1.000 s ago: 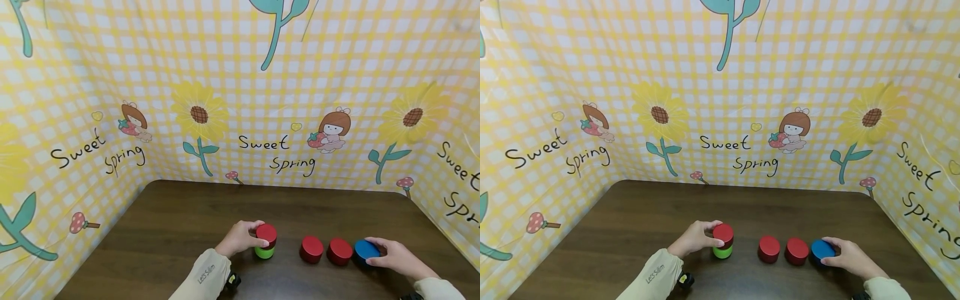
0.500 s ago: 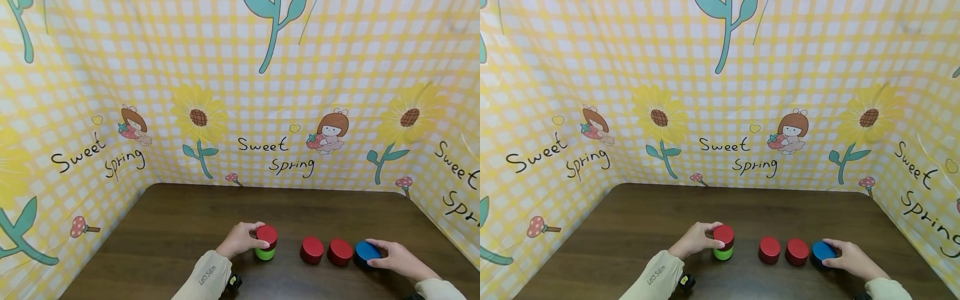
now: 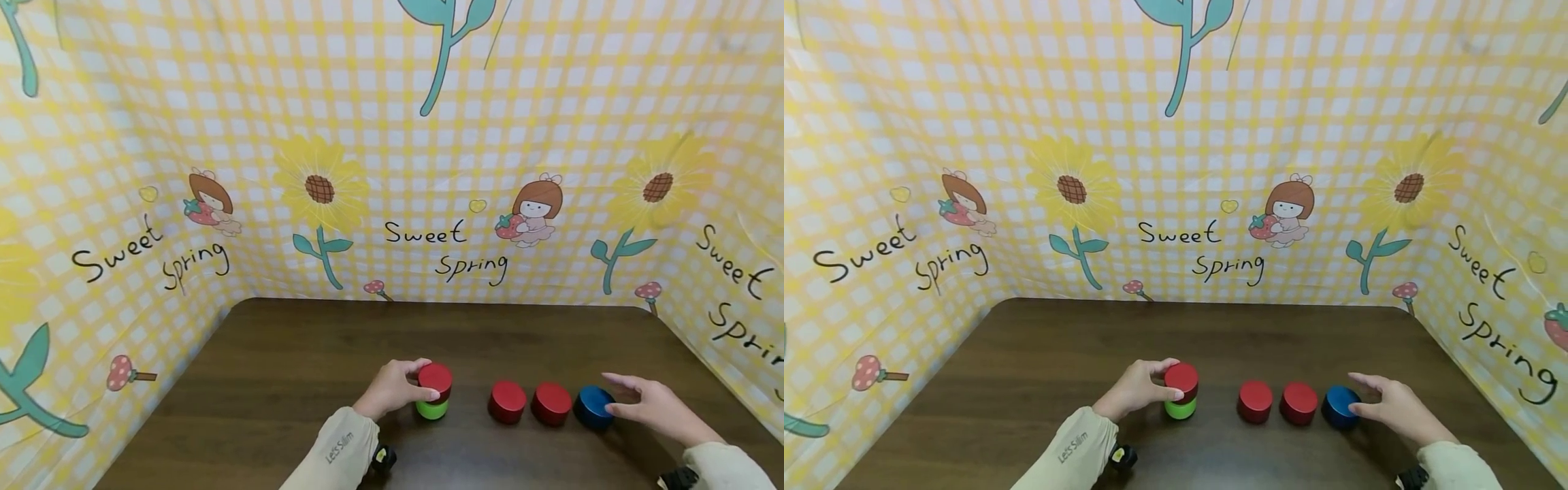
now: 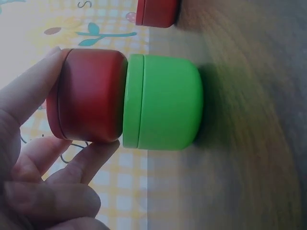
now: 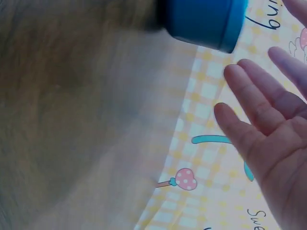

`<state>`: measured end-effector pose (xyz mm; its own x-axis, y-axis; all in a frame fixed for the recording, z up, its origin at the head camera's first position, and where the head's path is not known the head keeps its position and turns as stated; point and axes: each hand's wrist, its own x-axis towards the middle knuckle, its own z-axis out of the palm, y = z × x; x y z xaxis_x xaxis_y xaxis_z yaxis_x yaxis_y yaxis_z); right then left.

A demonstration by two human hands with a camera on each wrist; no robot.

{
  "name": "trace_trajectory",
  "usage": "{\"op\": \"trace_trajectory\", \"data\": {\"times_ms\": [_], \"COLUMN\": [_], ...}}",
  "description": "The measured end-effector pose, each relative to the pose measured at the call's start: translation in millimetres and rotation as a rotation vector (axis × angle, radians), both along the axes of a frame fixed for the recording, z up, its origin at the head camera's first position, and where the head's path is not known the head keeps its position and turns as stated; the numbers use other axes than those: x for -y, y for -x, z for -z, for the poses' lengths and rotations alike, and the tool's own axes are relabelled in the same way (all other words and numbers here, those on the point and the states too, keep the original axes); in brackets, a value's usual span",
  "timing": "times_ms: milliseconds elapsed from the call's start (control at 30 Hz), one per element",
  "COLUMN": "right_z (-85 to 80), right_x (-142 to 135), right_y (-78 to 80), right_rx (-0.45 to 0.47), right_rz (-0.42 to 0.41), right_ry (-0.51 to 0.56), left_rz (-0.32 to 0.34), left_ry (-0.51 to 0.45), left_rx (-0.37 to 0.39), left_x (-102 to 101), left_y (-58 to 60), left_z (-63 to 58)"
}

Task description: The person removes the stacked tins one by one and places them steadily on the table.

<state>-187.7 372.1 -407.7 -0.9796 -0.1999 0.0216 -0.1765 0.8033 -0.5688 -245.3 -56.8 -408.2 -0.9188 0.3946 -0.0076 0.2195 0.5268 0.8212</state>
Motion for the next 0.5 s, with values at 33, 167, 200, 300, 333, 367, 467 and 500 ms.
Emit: {"op": "trace_trajectory", "data": {"times_ms": [33,167,200,300,333,367,467,500], "right_z": [-1.6,-6.6,-7.1,-7.3,-7.0,-6.7,-4.4,-3.5], "right_x": [1.0,7.9,10.1,18.1,20.7,23.0,31.2,34.2], "right_y": [-0.1,-0.4,-0.7,-3.1,-3.9,-4.4,-3.6,-3.0], "right_rx": [-0.013,-0.069,-0.08,-0.122,-0.135,-0.154,-0.225,-0.248], "right_rz": [0.015,0.067,0.076,0.095,0.096,0.096,0.096,0.093], "right_ry": [0.007,0.025,0.03,0.029,0.032,0.033,0.043,0.05], "left_rz": [0.0,-0.002,-0.002,-0.002,0.0,0.003,0.016,0.021], "left_ry": [0.003,0.027,0.033,0.041,0.037,0.036,0.041,0.046], "left_rx": [-0.009,-0.039,-0.039,-0.037,-0.032,-0.03,-0.026,-0.024], "left_x": [0.0,0.2,0.2,-0.2,-0.6,-0.9,-0.8,-0.4], "left_y": [0.4,1.3,1.3,-0.2,-0.6,-1.1,-1.5,-1.0], "left_z": [-0.7,-3.7,-3.8,-2.6,-1.7,-1.1,0.3,0.5]}}
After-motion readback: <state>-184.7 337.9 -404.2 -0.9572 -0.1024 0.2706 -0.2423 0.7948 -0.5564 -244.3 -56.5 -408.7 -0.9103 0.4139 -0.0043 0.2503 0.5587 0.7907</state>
